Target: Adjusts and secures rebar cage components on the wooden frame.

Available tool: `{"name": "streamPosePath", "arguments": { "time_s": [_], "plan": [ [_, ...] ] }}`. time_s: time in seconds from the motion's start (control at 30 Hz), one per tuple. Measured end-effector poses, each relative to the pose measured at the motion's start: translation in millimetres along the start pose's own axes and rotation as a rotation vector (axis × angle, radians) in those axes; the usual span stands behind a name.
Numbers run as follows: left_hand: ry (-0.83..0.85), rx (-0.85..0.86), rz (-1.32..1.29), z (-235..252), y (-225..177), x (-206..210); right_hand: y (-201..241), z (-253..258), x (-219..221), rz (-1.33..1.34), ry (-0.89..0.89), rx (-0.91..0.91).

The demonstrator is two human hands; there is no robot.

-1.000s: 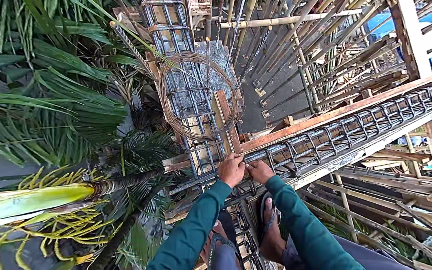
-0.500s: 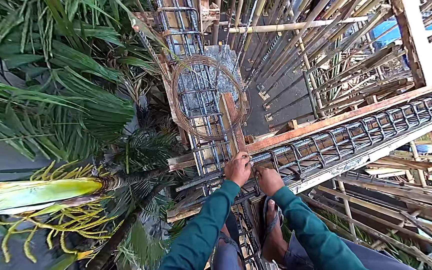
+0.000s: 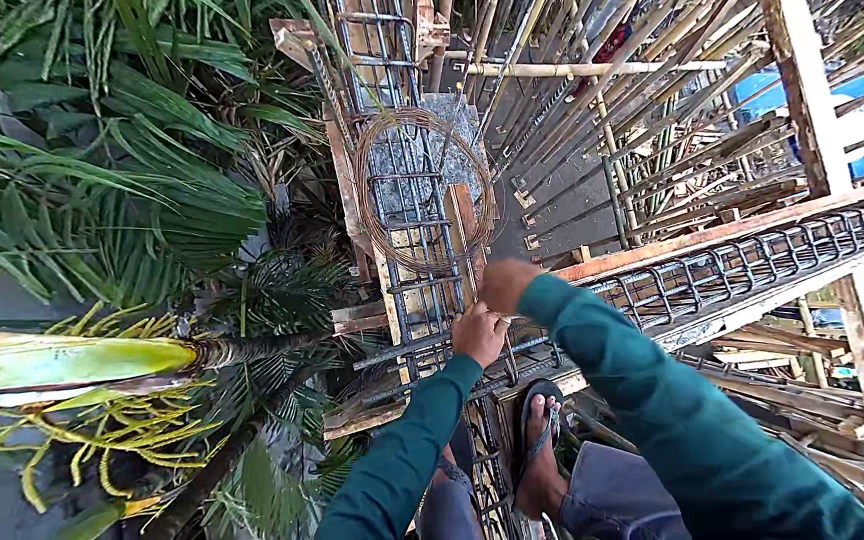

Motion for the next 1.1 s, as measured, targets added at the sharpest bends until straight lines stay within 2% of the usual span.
{"name": "streamPosePath", "arguments": {
  "time_s": [0.1,0.17,0.23,0.3,0.37,0.43,0.53,0.67,0.83,0.97,1.03,1.1],
  "plan": [
    [0.006,-0.008,-0.083,8,5,5,-42,-26,-78,0.272,-0.392,-0.107],
    [0.041,-0.024,-0.109,11,5,1,-76,-32,-105,0.426,-0.592,-0.061],
    [0.082,-0.03,-0.109,12,6,-1,-102,-9,-75,0.425,-0.561,-0.01],
    [0.103,-0.032,-0.103,12,8,0,-117,32,5,0.361,-0.379,-0.012],
    [0.096,-0.024,-0.099,14,7,-3,-112,59,71,0.393,-0.164,0.02],
    [0.091,-0.02,-0.105,13,6,-6,-100,61,99,0.549,-0.05,0.081],
    [0.086,-0.013,-0.115,12,8,-5,-94,64,116,0.672,-0.16,0.109],
    [0.084,-0.013,-0.163,13,13,-9,-89,57,116,0.601,-0.275,0.107],
    [-0.059,-0.079,-0.29,7,16,-5,-94,45,140,0.77,-0.397,0.179],
    [0.021,-0.178,-0.31,11,12,-19,-97,34,159,0.838,-0.514,0.174],
    [0.083,-0.224,-0.233,18,6,-37,-94,25,167,0.792,-0.614,0.111],
    [0.133,-0.195,-0.089,27,-11,-49,-89,15,172,0.66,-0.722,0.011]
  ]
}}
Point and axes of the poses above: each hand's wrist, its own z-axis towards the middle knuckle, its own x-axis out of the palm, y = z × x, the point moved 2 cm from there along z, towards the middle knuckle, and after that the axes turned 5 degrees about -y, right-handed, at the moved point
